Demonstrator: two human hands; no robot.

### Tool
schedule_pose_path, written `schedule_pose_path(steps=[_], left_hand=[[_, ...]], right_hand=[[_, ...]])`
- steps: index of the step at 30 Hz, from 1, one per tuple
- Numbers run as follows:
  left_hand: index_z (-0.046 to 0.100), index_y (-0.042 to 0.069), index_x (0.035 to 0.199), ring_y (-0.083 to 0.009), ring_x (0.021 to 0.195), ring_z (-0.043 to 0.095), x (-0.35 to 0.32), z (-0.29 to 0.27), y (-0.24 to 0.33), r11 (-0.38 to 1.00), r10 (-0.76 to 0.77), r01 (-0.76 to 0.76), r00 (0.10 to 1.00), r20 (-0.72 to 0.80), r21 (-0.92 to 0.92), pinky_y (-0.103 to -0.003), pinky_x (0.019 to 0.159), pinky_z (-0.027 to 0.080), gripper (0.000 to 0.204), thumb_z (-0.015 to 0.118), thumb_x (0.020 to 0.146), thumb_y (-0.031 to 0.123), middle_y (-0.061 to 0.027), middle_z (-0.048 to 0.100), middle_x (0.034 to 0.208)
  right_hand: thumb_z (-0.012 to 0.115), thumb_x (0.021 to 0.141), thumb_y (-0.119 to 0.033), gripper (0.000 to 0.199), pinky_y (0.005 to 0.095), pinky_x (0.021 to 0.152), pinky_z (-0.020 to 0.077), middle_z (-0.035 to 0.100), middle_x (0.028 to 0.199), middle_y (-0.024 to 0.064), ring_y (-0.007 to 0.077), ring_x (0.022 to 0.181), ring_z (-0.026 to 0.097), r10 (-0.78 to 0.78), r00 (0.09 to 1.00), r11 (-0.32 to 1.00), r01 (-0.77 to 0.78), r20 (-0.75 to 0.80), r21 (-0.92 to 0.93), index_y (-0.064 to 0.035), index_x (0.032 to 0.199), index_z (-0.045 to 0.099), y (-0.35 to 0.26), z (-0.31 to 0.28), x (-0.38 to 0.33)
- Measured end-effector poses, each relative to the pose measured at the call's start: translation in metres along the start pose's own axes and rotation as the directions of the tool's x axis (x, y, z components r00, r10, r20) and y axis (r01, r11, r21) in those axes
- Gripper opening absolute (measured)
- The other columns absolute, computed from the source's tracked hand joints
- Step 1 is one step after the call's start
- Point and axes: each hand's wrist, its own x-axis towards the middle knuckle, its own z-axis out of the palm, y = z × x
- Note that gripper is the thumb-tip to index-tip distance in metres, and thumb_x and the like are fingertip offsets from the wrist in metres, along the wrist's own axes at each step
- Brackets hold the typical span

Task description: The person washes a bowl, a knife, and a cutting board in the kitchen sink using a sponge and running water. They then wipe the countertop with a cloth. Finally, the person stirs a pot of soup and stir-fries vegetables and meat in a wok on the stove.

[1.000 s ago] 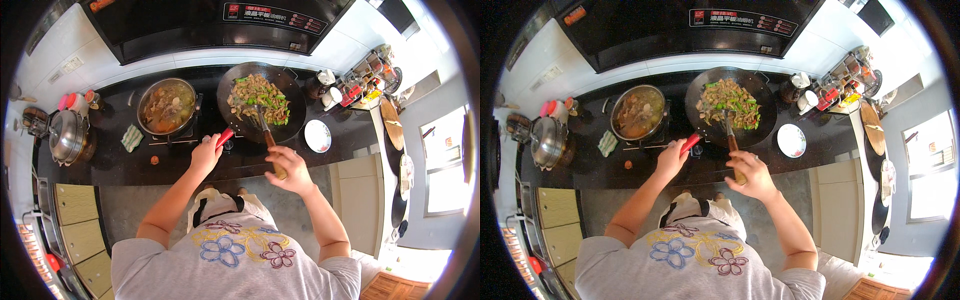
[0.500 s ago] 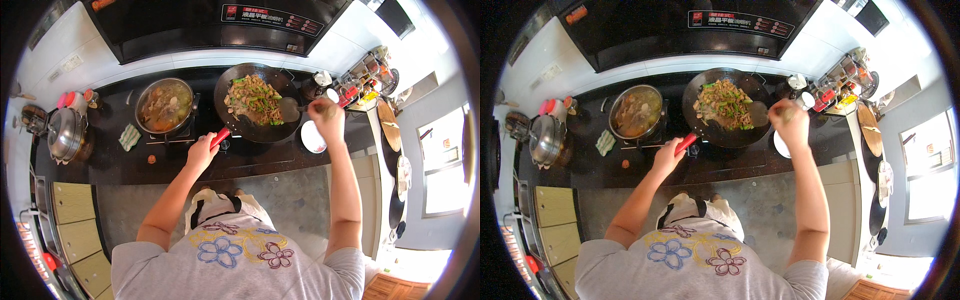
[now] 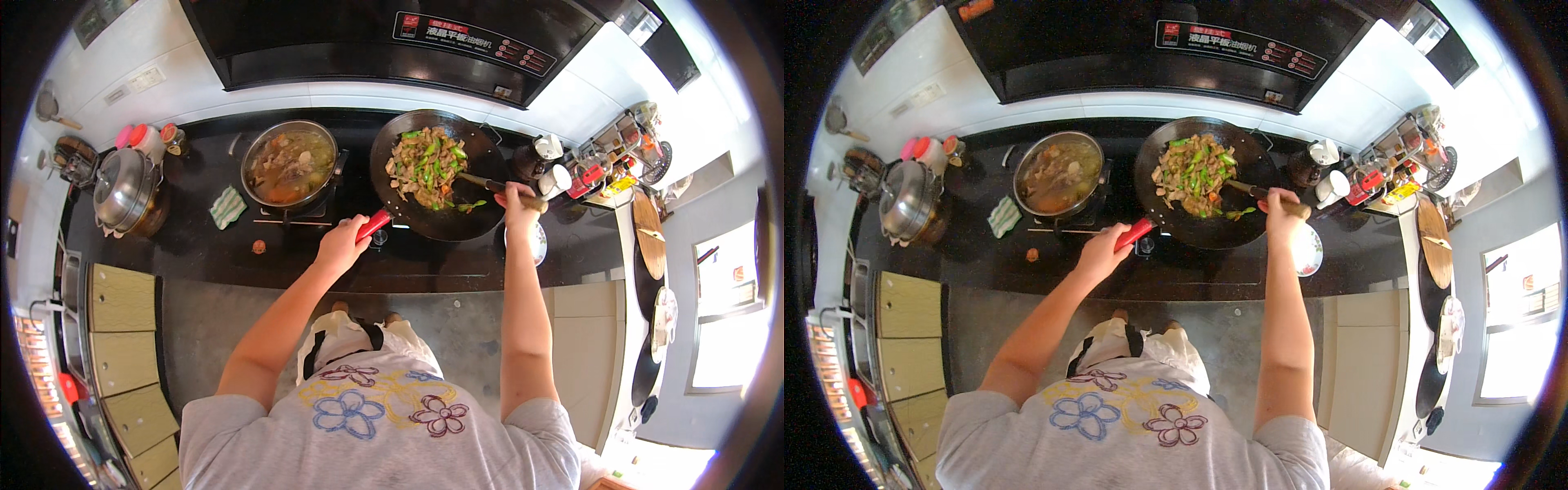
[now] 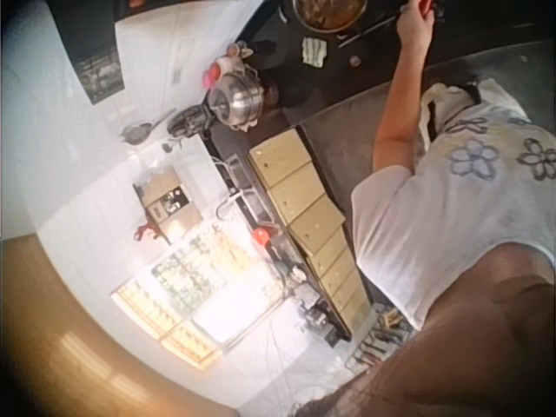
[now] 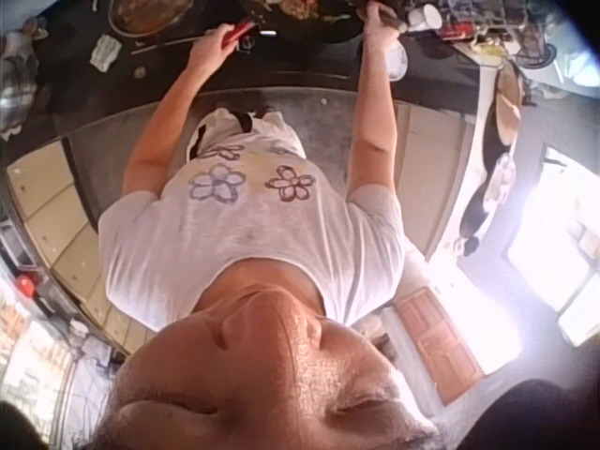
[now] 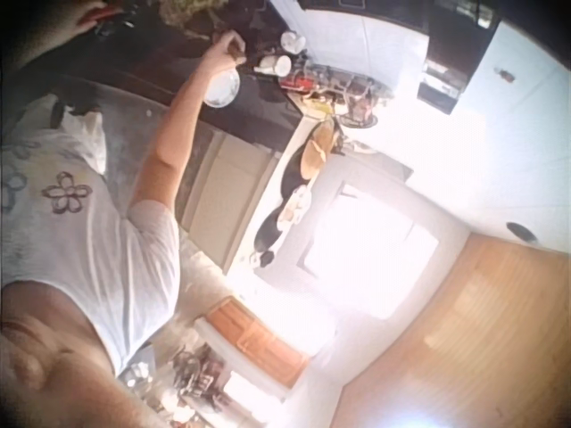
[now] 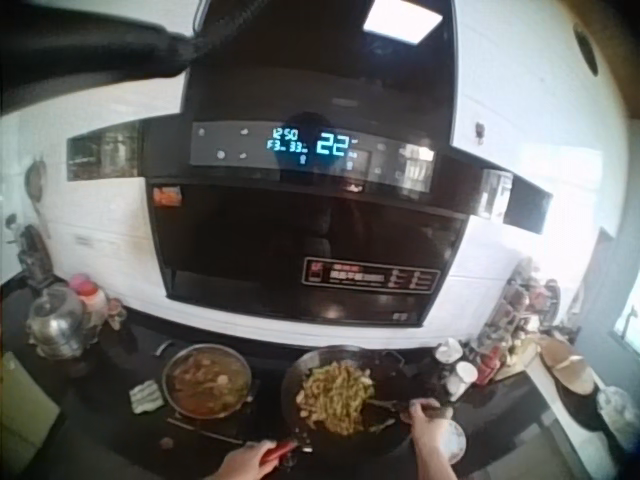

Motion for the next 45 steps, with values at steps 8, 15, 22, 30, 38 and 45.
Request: schedule_pose_path(steps=[8,15,22,30,38,45], left_hand=[[0.053,0.014,0.12,-0.0354,0.083,0.065,-0.001,0.013,-0.011,0.994,0.112,-0.113,0.987,-0.115,-0.003,-0.044,0.071,0.053,0.039,0.068,0.086,0.023,-0.0149,0.063,0.095],[0.055,0.013,0.122,-0.0365,0.094,0.065,-0.001,0.006,-0.008,0.999,-0.002,0.001,1.0,-0.02,-0.049,-0.043,0.079,0.052,0.04,0.069,0.087,0.023,-0.0172,0.064,0.108],[0.055,0.013,0.122,-0.0368,0.093,0.064,0.001,0.009,-0.002,0.997,-0.012,0.013,1.0,0.003,-0.071,-0.043,0.078,0.052,0.039,0.069,0.086,0.023,-0.0165,0.065,0.105],[0.054,0.013,0.119,-0.0363,0.083,0.065,-0.002,0.013,-0.016,0.998,0.043,-0.047,0.995,-0.092,-0.037,-0.044,0.072,0.053,0.039,0.07,0.084,0.022,-0.0157,0.063,0.095],[0.054,0.013,0.119,-0.0359,0.083,0.065,0.004,0.02,-0.01,0.993,0.1,-0.106,0.99,-0.101,-0.053,-0.044,0.071,0.053,0.04,0.07,0.084,0.022,-0.0158,0.063,0.095],[0.054,0.013,0.119,-0.0353,0.084,0.065,-0.002,0.012,-0.012,0.997,0.063,-0.068,0.991,-0.12,-0.042,-0.043,0.072,0.053,0.04,0.071,0.084,0.022,-0.0152,0.064,0.095]], right_hand=[[0.074,0.073,0.005,0.021,0.0316,0.078,0.0559,0.069,0.103,0.0131,0.0286,0.088,0.07,-0.516,0.627,0.574,0.759,0.584,-0.308,-0.0042,0.091,0.069,-0.086,0.01,-0.108],[0.075,0.065,0.007,0.026,0.0326,0.071,0.0585,0.069,0.102,0.0124,0.0278,0.084,0.071,-0.344,0.544,0.508,0.793,0.765,-0.336,-0.0042,0.089,0.07,-0.163,0.005,-0.12],[0.068,0.069,-0.001,0.024,0.0355,0.076,0.0561,0.066,0.106,0.0107,0.0307,0.088,0.068,-0.397,0.573,0.499,0.79,0.718,-0.355,-0.0052,0.093,0.068,-0.087,0.025,-0.126],[0.071,0.077,-0.008,0.005,0.0323,0.064,0.0536,0.068,0.071,0.0115,0.024,0.066,0.069,-0.445,0.86,0.553,0.484,0.251,-0.678,-0.0032,0.077,0.069,-0.136,0.005,-0.055],[0.072,0.084,-0.011,0.015,0.0302,0.055,0.0589,0.07,0.08,0.0098,0.0173,0.062,0.068,-0.09,0.97,0.979,0.045,-0.227,-0.197,0.0028,0.089,0.066,-0.028,-0.005,0.006],[0.068,0.088,-0.003,0.007,0.0255,0.07,0.0532,0.067,0.084,0.0062,0.0129,0.075,0.066,-0.225,0.956,0.961,0.249,0.19,-0.118,0.0017,0.093,0.068,-0.07,0.018,-0.05]])
